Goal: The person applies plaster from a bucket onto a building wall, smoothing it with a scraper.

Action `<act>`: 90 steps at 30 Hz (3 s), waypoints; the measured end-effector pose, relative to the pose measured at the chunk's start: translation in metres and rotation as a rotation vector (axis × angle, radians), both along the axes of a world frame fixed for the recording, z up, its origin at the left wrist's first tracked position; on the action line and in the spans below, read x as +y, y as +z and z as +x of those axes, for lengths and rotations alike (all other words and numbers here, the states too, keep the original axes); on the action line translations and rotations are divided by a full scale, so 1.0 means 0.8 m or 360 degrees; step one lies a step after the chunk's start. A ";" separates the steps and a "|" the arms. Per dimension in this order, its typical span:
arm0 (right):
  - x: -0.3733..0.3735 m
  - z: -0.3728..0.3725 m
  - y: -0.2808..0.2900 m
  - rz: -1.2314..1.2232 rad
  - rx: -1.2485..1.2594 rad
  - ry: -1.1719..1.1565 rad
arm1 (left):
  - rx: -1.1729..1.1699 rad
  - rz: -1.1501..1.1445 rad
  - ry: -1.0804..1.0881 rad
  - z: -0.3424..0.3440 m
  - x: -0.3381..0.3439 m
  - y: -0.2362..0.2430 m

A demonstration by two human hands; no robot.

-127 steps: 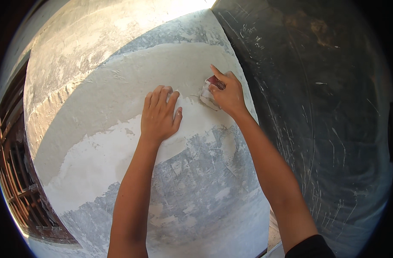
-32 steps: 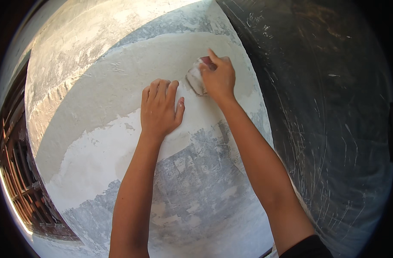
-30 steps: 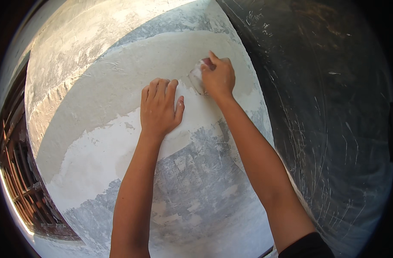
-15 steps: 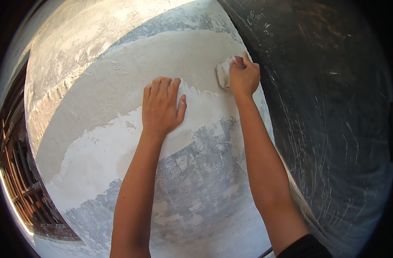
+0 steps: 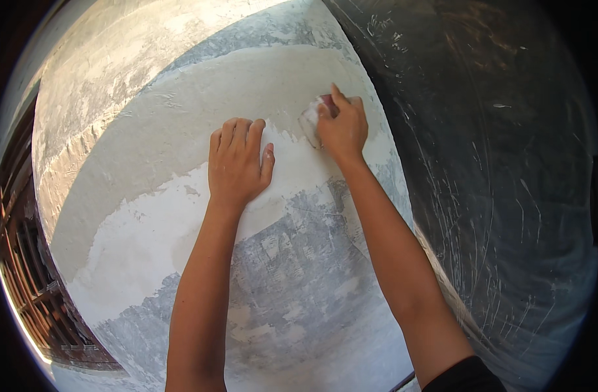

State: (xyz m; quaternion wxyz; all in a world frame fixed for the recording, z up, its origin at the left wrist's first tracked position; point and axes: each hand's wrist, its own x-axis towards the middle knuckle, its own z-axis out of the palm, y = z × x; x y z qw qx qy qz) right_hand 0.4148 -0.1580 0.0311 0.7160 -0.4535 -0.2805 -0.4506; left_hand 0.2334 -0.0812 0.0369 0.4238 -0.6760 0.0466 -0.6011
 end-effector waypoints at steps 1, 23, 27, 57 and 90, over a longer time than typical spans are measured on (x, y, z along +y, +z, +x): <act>0.000 0.020 0.001 0.0048 0.0196 -0.0111 | -0.0007 0.0001 0.0003 -0.001 0.000 0.001; 0.000 -0.016 0.010 -0.0037 -0.0085 0.0243 | -0.0025 0.0009 0.0051 -0.001 0.001 0.002; -0.027 0.039 0.012 0.0245 0.0454 0.0012 | -0.0066 0.0042 0.0039 0.001 -0.001 0.004; -0.070 0.036 -0.066 0.0035 0.0044 -0.0079 | -0.0040 0.0049 0.0200 0.001 -0.001 -0.005; -0.165 0.079 -0.602 -0.1113 0.0705 0.0385 | 0.0779 -0.1240 -0.0605 0.138 -0.110 -0.612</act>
